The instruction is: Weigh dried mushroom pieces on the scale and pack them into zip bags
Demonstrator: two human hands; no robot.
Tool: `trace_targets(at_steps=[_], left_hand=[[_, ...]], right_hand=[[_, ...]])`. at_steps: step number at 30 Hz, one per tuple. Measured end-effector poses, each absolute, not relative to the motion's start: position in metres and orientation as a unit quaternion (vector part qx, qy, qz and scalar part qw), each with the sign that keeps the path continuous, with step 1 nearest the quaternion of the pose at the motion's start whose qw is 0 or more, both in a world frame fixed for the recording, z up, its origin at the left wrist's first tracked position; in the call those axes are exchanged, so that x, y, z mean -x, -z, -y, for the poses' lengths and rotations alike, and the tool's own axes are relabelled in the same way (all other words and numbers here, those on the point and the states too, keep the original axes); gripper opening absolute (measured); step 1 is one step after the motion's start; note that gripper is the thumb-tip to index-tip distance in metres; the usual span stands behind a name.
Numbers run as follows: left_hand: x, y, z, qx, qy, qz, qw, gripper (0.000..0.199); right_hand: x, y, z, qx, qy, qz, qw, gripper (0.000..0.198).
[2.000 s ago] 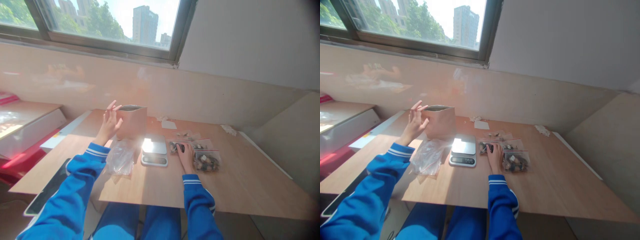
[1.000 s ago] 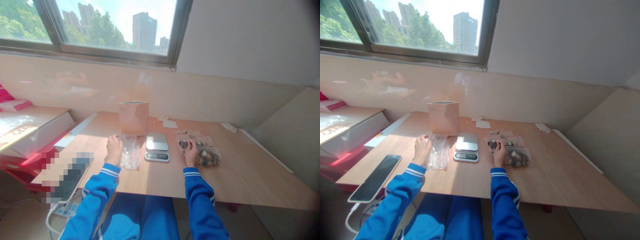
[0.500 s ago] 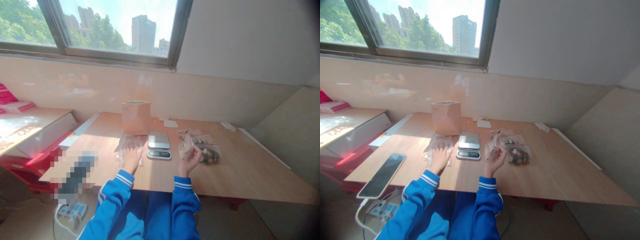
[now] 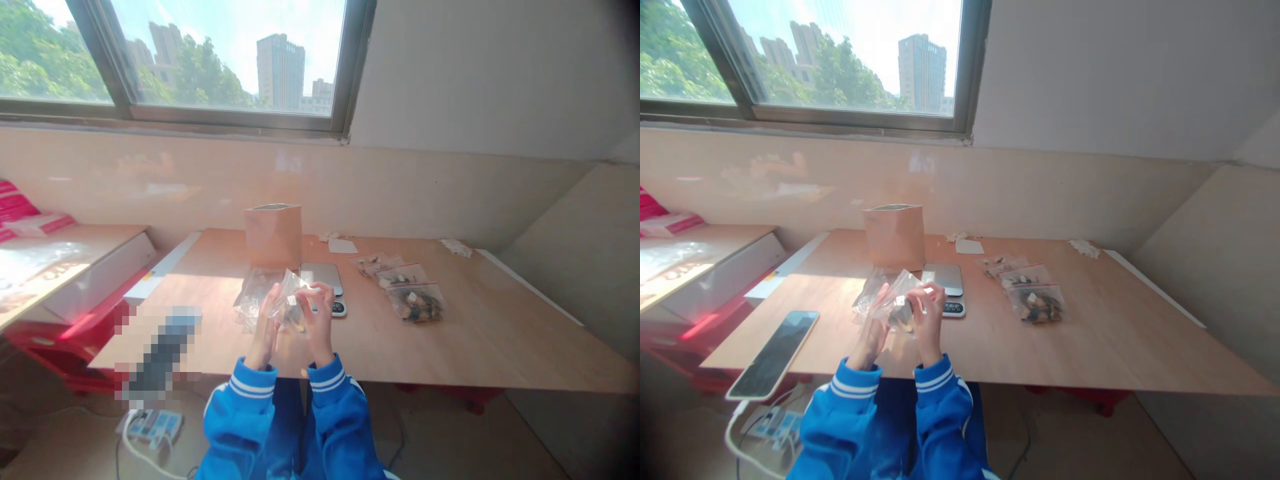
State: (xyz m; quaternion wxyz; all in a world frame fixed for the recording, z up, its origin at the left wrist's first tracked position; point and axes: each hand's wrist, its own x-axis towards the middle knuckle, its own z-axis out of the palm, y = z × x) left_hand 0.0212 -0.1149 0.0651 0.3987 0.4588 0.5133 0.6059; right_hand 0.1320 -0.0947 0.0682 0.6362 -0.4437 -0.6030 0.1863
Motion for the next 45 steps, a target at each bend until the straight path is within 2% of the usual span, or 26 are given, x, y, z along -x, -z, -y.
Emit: trace_targets(at_steps=[2,4,7,11,16,19,27,33,40,45], left_hand=[[-0.018,-0.071,0.112,-0.423,-0.596,-0.512,0.451,0.042],[-0.017,-0.08,0.107,-0.443,-0.57,-0.52,0.456,0.034],[-0.02,-0.092,0.103,-0.492,-0.559,-0.529,0.407,0.025],[-0.03,-0.101,0.106,-0.513,-0.581,-0.522,0.356,0.029],[-0.05,-0.104,0.118,-0.589,-0.569,-0.535,0.206,0.025],[-0.058,-0.102,0.124,-0.627,-0.552,-0.52,0.178,0.018],[-0.062,-0.1,0.13,-0.665,-0.541,-0.469,0.213,0.028],[-0.064,-0.097,0.123,-0.606,-0.54,-0.543,0.215,0.028],[-0.057,-0.088,0.122,-0.615,-0.532,-0.537,0.225,0.03],[-0.057,-0.087,0.123,-0.613,-0.531,-0.54,0.224,0.027]], right_hand=[[-0.135,-0.069,0.094,0.43,-0.199,0.62,0.625,0.016],[-0.14,-0.072,0.094,0.396,-0.233,0.653,0.602,0.017],[-0.15,-0.08,0.097,0.373,-0.292,0.683,0.555,0.019],[-0.162,-0.094,0.106,0.394,-0.314,0.689,0.521,0.028],[-0.157,-0.105,0.115,0.446,-0.309,0.649,0.534,0.025],[-0.15,-0.11,0.118,0.461,-0.342,0.589,0.569,0.024],[-0.161,-0.106,0.119,0.482,-0.335,0.573,0.573,0.024],[-0.167,-0.104,0.119,0.465,-0.305,0.622,0.551,0.025],[-0.169,-0.094,0.115,0.406,-0.31,0.68,0.526,0.011],[-0.173,-0.096,0.117,0.402,-0.339,0.681,0.509,0.022]])
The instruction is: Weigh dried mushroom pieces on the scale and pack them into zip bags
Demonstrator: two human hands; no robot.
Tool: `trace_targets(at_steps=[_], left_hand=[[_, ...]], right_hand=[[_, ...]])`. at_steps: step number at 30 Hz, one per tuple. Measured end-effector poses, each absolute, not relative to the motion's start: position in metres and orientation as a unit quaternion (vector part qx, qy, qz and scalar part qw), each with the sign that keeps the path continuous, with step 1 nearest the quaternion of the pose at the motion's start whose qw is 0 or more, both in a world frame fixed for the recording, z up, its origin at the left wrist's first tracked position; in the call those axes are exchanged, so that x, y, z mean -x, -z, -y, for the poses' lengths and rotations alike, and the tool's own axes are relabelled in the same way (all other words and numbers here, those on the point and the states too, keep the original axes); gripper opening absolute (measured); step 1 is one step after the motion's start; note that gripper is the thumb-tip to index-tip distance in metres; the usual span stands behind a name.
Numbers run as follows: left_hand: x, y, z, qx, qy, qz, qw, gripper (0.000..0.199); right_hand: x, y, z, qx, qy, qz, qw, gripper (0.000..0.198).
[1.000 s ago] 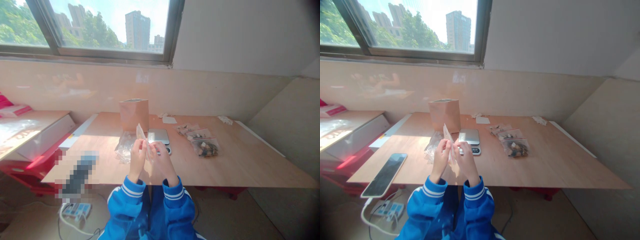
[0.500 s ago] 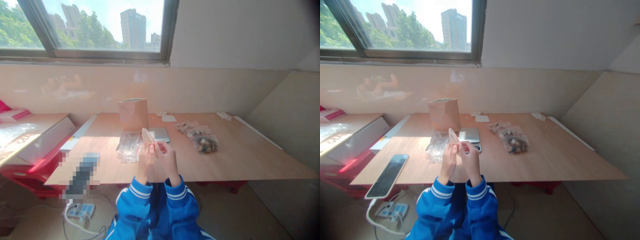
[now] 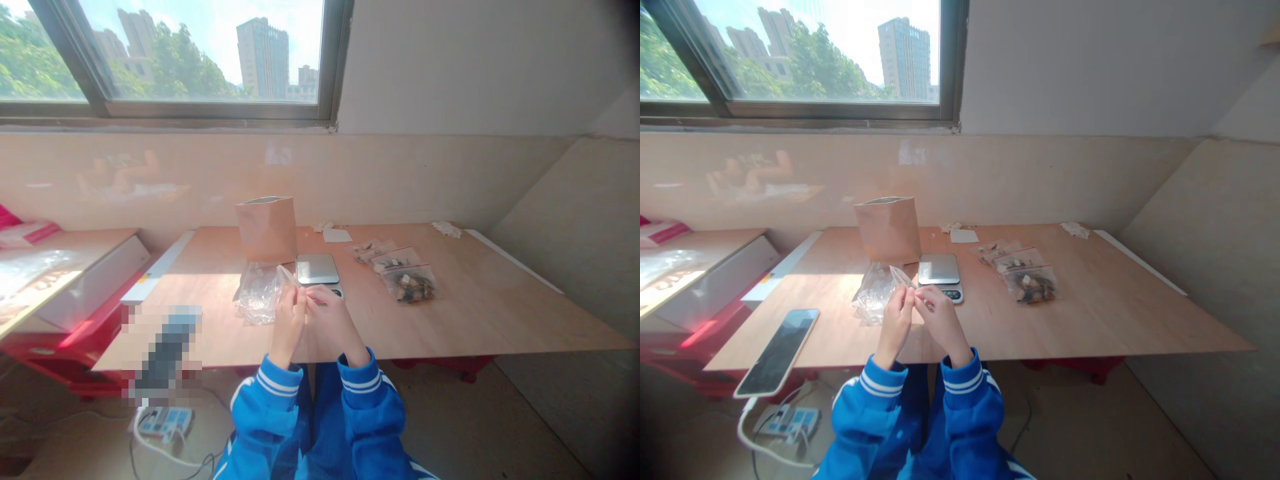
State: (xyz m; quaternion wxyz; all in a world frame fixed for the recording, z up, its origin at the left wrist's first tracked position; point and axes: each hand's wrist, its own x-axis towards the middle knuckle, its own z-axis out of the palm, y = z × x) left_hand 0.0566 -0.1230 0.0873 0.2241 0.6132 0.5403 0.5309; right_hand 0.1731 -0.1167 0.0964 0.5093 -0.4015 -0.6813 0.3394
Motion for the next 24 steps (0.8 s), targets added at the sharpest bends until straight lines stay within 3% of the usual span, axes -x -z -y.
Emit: trace_targets(at_steps=[4,19,24], left_hand=[[-0.056,-0.089,0.12,-0.613,-0.527,-0.544,0.225,0.027],[-0.058,-0.088,0.119,-0.655,-0.499,-0.534,0.191,0.027],[-0.039,-0.092,0.12,-0.611,-0.519,-0.58,0.146,0.025]], right_hand=[[-0.175,-0.1,0.118,0.383,-0.336,0.697,0.505,0.03],[-0.161,-0.093,0.121,0.483,-0.232,0.641,0.55,0.022],[-0.187,-0.082,0.108,0.545,-0.221,0.482,0.649,0.029]])
